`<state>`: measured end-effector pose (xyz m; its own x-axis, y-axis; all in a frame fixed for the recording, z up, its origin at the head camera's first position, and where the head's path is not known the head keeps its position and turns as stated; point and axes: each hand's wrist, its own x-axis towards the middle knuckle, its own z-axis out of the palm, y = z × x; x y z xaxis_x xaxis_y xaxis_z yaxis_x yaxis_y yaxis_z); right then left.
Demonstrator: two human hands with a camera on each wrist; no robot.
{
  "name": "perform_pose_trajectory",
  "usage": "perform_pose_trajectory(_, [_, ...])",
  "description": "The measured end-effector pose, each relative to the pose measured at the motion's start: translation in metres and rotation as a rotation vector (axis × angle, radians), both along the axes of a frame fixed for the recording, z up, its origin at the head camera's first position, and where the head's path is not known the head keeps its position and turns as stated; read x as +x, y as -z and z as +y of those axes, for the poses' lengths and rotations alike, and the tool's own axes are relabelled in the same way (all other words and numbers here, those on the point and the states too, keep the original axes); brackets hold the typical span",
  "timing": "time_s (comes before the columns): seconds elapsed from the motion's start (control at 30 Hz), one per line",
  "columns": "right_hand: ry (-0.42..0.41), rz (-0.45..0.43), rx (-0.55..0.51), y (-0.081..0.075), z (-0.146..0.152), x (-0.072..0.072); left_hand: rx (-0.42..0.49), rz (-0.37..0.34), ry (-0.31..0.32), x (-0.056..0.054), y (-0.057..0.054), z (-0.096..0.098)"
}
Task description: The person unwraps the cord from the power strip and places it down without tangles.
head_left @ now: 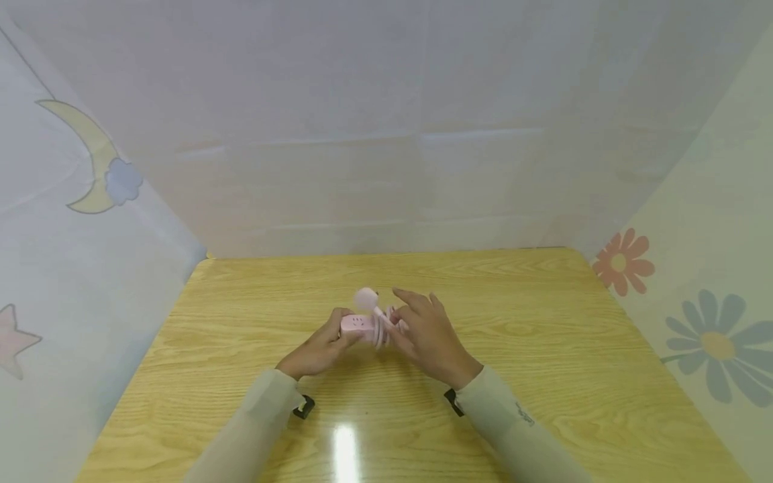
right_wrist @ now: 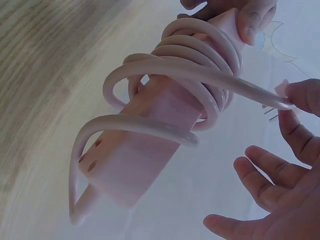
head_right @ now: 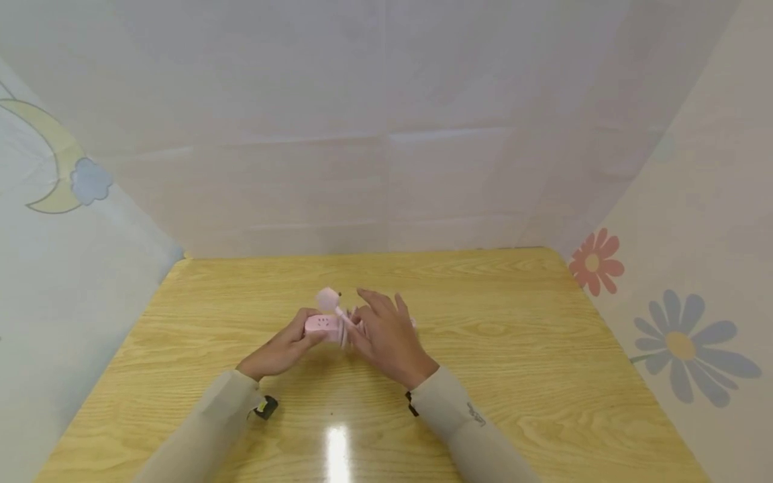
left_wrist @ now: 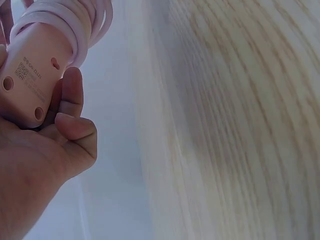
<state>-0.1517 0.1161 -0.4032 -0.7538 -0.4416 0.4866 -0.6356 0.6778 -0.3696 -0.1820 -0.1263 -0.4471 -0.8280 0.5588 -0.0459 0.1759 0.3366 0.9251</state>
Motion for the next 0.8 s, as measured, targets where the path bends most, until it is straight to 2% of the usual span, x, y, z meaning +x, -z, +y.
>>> perform_pose_trajectory(0.17, [-0.034, 0.009, -0.029, -0.001, 0.005, 0.004, 0.005, -0.005, -0.012, -0.002, -0.001, -0.002])
perform_pose_trajectory(0.33, [-0.054, -0.010, -0.028, 0.000, 0.010, 0.008, 0.027, 0.010, 0.006, -0.004, -0.002, -0.004])
perform_pose_trajectory(0.53, [-0.065, -0.013, -0.023, 0.002, 0.012, 0.013, 0.024, 0.061, 0.029, -0.007, -0.004, -0.007])
perform_pose_trajectory(0.6, [-0.070, 0.004, -0.014, 0.004, 0.012, 0.014, 0.023, 0.074, 0.035, -0.008, -0.005, -0.007])
perform_pose_trajectory(0.8, [-0.079, 0.094, 0.029, 0.012, 0.015, 0.017, 0.034, 0.049, 0.010, -0.009, -0.010, -0.006])
